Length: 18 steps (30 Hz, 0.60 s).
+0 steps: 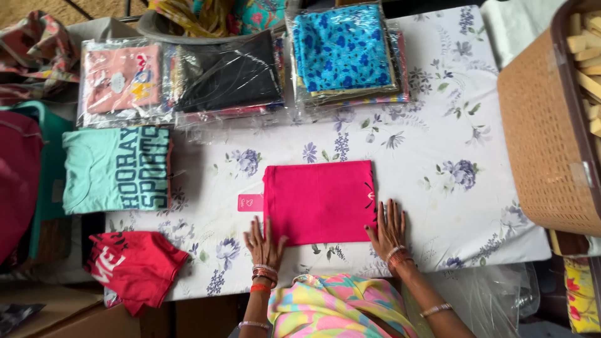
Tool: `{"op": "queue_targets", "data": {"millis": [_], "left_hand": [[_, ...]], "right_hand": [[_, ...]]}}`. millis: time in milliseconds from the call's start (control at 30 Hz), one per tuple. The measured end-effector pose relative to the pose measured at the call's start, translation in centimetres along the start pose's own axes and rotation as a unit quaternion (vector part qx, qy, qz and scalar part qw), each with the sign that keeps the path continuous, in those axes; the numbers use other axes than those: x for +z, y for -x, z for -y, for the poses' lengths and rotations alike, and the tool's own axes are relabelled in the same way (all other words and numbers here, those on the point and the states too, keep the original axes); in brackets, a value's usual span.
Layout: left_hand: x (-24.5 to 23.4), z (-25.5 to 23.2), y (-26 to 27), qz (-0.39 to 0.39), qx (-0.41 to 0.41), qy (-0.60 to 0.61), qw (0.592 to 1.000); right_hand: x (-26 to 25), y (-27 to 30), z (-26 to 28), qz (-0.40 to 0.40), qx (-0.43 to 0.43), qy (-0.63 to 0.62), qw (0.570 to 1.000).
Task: Folding various t-shirts on a table.
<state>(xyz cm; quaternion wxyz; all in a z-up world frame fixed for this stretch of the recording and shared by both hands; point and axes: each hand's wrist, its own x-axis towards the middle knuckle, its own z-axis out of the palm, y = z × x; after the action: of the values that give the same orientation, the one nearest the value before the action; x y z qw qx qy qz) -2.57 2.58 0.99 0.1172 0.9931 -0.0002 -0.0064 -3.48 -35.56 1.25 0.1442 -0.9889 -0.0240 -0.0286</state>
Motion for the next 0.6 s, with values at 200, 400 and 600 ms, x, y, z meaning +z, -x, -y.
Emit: {"op": "queue_targets", "data": {"millis": [200, 400, 600], "left_hand": [[-2.0, 3.0, 0.5, 0.089, 0.157, 0.001, 0.984], [-3.9, 5.4, -3.2, 0.091, 0.374, -0.133, 0.913], [-5.7, 4.1, -5.6, 0.082, 0.442, -0.114, 0.886]], "right_hand": [[0.6, 3.9, -0.7, 0.033, -0.109, -0.057, 0.992], [2.4, 3.4, -1.8, 0.047, -0.116, -0.046, 0.991], [1.4, 3.1, -0.2, 0.047, -0.100, -0.037, 0.993]]}}
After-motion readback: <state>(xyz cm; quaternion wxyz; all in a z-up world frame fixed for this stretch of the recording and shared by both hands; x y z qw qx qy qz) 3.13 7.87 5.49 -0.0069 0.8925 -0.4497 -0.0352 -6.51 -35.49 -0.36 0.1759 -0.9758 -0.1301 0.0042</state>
